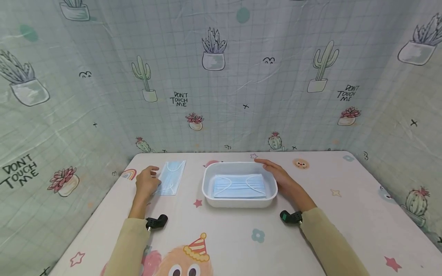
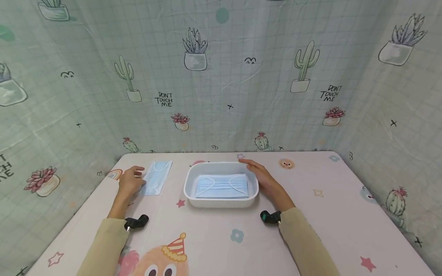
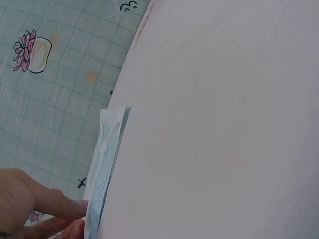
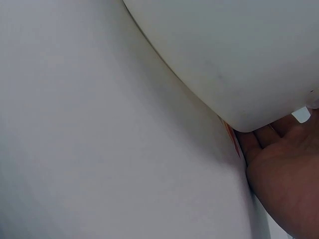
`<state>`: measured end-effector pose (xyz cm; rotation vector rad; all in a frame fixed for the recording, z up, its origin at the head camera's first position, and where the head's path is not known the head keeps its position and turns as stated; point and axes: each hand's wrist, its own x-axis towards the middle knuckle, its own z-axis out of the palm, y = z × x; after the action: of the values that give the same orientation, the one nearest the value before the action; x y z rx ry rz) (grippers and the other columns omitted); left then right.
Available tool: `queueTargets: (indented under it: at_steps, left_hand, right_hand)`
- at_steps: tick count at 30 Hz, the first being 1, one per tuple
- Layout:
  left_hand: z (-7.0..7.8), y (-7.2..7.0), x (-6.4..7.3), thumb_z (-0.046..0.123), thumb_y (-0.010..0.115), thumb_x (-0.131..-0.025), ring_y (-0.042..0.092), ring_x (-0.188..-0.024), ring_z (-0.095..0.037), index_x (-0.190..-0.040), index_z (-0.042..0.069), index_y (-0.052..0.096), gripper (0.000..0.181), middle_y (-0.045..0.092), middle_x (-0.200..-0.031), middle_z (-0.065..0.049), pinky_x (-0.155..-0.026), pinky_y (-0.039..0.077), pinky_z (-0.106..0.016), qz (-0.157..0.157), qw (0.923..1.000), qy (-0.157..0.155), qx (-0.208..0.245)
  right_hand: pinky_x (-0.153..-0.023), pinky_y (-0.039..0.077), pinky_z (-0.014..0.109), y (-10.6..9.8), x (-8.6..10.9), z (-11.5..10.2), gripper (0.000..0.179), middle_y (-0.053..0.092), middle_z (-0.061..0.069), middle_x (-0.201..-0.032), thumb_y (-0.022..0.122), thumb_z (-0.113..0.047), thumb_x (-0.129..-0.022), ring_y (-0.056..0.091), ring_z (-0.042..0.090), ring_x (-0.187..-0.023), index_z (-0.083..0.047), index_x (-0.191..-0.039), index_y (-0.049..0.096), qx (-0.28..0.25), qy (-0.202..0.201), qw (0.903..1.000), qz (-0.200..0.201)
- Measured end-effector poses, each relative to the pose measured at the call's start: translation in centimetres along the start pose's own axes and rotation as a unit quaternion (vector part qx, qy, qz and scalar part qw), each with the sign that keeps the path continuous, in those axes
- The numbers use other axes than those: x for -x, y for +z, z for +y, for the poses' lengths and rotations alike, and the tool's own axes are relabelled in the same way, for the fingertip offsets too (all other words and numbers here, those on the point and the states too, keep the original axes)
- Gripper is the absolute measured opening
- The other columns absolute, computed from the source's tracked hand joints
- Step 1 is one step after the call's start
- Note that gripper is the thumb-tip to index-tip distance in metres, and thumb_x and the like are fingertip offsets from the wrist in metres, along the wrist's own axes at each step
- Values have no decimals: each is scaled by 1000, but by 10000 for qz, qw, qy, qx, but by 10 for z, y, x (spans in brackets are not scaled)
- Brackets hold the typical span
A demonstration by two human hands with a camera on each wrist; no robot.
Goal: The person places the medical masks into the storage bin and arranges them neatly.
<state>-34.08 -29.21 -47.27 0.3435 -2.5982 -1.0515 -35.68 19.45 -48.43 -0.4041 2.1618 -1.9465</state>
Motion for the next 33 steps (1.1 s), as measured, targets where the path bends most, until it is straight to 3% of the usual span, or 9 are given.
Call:
queueTargets:
  at_steps: [11,17,26,29,33]
  left_hand:
    - [2,-4,3,-12,56,-84,61,-108,-44,-135,-2,61,52,61,-128,-31,-92,52,-55,-21,9997,257,-5]
    - [1,-9,1,-8,57,-85,60,-114,-44,-135,0,62,51,60,-132,-29,-90,53,-49,-153,9993,-92,315]
    - [-3,-14,-5,1,62,-92,56,-126,-44,-140,5,60,49,55,-144,-27,-105,51,-53,-311,9945,-649,764]
    - [-2,-14,-5,3,62,-93,56,-125,-43,-140,6,60,47,53,-146,-27,-99,54,-47,-343,9937,-721,784]
    - [-1,-17,-3,2,62,-91,58,-118,-40,-139,4,61,48,54,-143,-28,-79,54,-31,-359,9947,-631,724]
  right_hand:
    - [-130,13,57,0,0,0,46,27,3,-172,33,-20,-112,16,30,-162,-18,-157,45,-49,50,10000,38]
    - [-130,14,57,1,-1,0,46,27,2,-172,33,-20,-112,16,30,-162,-19,-157,45,-11,103,9999,36]
    - [-130,14,57,1,0,0,45,28,3,-171,35,-21,-113,15,30,-162,-18,-156,46,18,98,9999,75]
    - [-130,14,58,1,0,0,46,27,3,-172,33,-21,-113,15,31,-162,-18,-157,45,39,74,9999,75]
    - [-130,14,59,0,0,0,46,26,3,-172,32,-21,-113,16,31,-162,-19,-157,44,46,66,10000,48]
